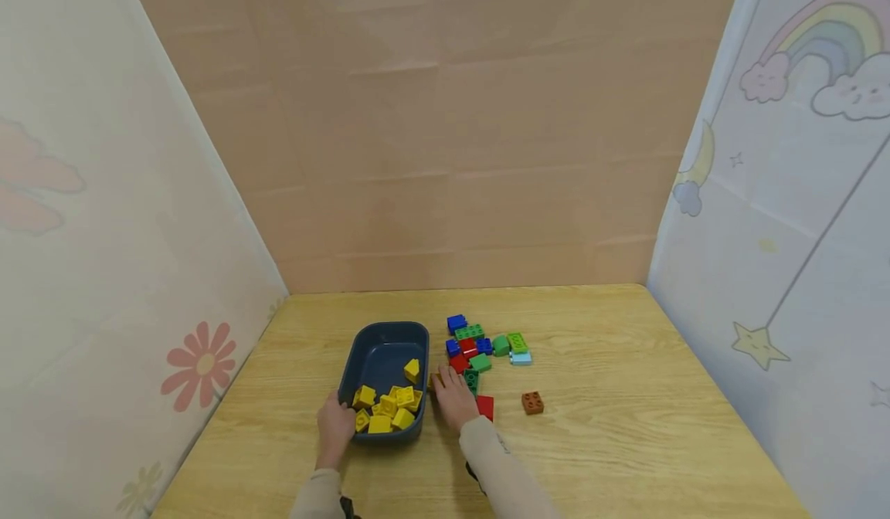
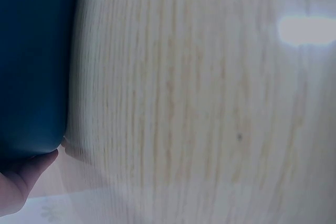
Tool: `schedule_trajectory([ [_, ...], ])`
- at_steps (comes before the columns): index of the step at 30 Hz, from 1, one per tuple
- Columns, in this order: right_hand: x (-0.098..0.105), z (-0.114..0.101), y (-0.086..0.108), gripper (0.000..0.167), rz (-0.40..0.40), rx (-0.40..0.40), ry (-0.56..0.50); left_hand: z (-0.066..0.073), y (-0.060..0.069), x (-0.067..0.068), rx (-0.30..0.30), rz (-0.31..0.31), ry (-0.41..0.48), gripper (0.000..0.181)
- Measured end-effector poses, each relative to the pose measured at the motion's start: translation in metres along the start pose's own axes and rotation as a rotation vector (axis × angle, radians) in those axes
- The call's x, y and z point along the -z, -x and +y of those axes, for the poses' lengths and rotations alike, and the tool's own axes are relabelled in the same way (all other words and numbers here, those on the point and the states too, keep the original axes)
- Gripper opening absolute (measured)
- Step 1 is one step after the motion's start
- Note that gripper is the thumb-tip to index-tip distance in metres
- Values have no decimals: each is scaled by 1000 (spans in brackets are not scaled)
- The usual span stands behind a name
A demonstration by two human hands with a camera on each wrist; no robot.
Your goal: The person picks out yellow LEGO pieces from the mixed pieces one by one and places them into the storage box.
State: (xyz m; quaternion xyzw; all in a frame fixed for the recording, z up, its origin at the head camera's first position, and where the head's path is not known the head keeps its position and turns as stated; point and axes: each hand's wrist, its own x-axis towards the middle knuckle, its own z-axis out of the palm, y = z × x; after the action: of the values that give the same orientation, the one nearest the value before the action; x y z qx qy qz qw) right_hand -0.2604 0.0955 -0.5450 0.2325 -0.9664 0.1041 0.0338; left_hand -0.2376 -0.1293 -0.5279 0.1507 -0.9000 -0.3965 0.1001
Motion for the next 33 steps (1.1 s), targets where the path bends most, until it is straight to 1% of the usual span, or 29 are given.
schedule_trajectory([
  [4, -1, 0, 0, 36, -3, 11, 39, 0, 1, 1, 7, -9, 12, 43],
  [7, -1, 0, 1, 37, -2, 23, 62, 0, 2, 1, -2, 1, 18, 44],
  [8, -1, 0, 1, 38, 1, 27, 64, -3, 2, -1, -25, 24, 8, 43],
  [9, -1, 0, 1, 38, 4, 31, 69, -3, 2, -1, -30, 30, 6, 43],
  [13, 0, 1, 1, 36, 21, 47, 77, -2, 2, -1, -34, 37, 10, 43],
  [14, 0, 1, 1, 35, 28, 50, 78, -2, 2, -1, -35, 34, 11, 42],
  [15, 0, 1, 1, 34, 36, 55, 82, 1, 3, 2, -15, 13, 22, 43],
  [16, -1, 1, 1, 33, 45, 61, 88, 1, 3, 2, -10, 9, 23, 42],
  [19, -1, 2, 2, 32, 71, 77, 105, 2, 3, 2, -16, 7, 9, 42],
  [24, -2, 2, 2, 28, 104, 88, 100, 1, 2, 1, -17, 20, -1, 40],
  [26, -3, 2, 3, 26, 125, 97, 85, 1, 2, 1, -14, 21, 3, 40],
  [33, -6, 2, 5, 23, 212, 150, 104, 1, 2, 2, -27, 15, 12, 41],
])
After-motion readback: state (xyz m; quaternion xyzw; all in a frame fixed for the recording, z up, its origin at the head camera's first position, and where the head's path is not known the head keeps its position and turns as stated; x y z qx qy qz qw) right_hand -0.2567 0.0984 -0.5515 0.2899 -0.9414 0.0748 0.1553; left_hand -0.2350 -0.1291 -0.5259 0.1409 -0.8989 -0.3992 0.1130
